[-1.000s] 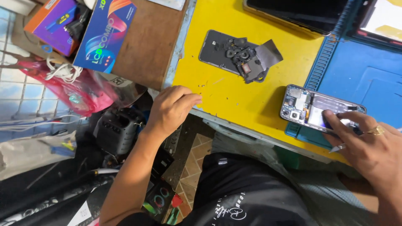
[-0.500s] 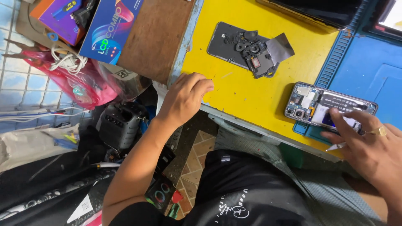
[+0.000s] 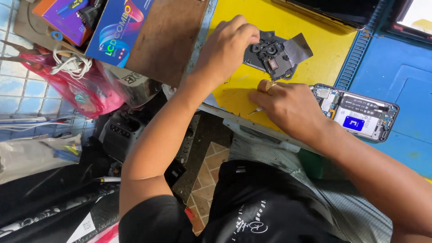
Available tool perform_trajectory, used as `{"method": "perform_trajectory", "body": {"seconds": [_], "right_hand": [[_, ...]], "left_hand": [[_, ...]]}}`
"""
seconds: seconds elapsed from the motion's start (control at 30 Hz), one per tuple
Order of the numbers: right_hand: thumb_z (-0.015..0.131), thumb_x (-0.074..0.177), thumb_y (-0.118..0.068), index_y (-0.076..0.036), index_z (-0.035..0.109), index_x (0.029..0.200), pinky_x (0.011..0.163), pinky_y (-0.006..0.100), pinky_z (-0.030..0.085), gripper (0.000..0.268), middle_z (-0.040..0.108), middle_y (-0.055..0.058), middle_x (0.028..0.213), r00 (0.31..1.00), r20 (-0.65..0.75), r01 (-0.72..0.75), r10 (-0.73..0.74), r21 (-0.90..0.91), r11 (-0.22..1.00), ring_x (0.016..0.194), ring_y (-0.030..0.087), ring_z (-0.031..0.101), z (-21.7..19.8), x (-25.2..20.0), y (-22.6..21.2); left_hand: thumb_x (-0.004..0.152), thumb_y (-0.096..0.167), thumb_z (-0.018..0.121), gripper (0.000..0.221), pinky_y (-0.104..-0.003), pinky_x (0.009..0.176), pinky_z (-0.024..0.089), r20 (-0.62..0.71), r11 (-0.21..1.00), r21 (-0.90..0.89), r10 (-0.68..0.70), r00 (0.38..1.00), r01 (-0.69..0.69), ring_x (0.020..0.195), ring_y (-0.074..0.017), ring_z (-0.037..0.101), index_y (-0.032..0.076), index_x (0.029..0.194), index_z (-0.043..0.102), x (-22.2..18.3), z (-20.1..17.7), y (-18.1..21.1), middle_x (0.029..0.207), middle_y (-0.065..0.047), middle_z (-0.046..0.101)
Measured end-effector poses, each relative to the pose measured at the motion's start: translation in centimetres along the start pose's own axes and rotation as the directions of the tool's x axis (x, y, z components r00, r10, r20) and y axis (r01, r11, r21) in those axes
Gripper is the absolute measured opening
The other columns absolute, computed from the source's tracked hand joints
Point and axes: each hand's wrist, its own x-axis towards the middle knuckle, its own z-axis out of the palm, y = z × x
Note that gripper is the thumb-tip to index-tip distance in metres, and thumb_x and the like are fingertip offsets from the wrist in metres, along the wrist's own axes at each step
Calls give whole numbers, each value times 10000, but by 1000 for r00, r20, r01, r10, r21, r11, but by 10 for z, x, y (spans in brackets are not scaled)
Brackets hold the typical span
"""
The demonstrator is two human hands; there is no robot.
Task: The person disassembles a green smartphone by removing the back cover and using a metal tool to pry open the bottom edge. They then use a razor blade to carefully cut adhesive around the charging port area before reattaching the back cover.
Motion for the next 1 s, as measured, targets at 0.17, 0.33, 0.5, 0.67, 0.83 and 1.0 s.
{"method": "perform_trajectory", "body": {"seconds": [0.17, 0.33, 0.5, 0.67, 0.83, 1.0], "right_hand": [[564, 1045, -111, -108, 613, 1101, 357, 389, 412, 74, 636, 73, 981, 997, 72, 47, -40, -88, 995, 483, 245, 551, -2, 8, -1], [533, 1089, -135, -114, 583, 1072, 400, 346, 448, 57, 610, 64, 941, 989, 142, 69, -41, -197, 978, 463, 174, 526, -4, 20, 7], [629, 1174, -295, -128, 641, 993, 371, 259, 445, 247, 694, 44, 989, 999, -10, -50, 49, -254, 966, 571, 114, 608, -11, 43, 44], [658, 1080, -118, -168, 752, 960, 371, 324, 416, 160, 724, 33, 925, 993, -117, -7, -1, -71, 997, 562, 166, 638, -1, 56, 32], [644, 912, -161, -154, 722, 938, 568, 489, 552, 83, 680, 61, 917, 999, -40, -24, 35, 257, 966, 719, 329, 707, 21, 61, 6], [693, 931, -129, -98, 738, 933, 574, 443, 556, 55, 675, 68, 904, 996, -75, 54, -39, 214, 975, 720, 293, 711, 29, 67, 6]], "left_hand": [[953, -2, 665, 82, -427, 682, 544, 11, 1000, -14, 26, 1000, -26, 830, -335, 653, 11, 1005, 727, 0, -7, -3, 945, -129, 666], [1019, 69, 652, 125, -408, 781, 528, -22, 992, -129, -17, 1000, 14, 852, -269, 659, -33, 1010, 724, -32, -60, 8, 974, -120, 635], [903, 272, 799, 370, -371, 889, 556, 301, 978, -108, -138, 944, 177, 925, -241, 667, 4, 1148, 727, -81, -83, 22, 1057, -107, 710], [876, 245, 843, 304, -402, 815, 485, 137, 987, -65, -138, 981, 148, 858, -251, 638, 18, 1061, 763, -95, -66, 22, 976, -56, 664], [947, 166, 757, 78, -373, 830, 513, 70, 990, 0, -140, 988, 140, 868, -234, 679, 115, 892, 778, -103, -52, 17, 892, -11, 644], [925, 179, 751, 52, -362, 733, 480, 12, 994, 41, -102, 995, 101, 825, -222, 672, 132, 918, 773, -104, -46, 13, 855, 13, 605]]}}
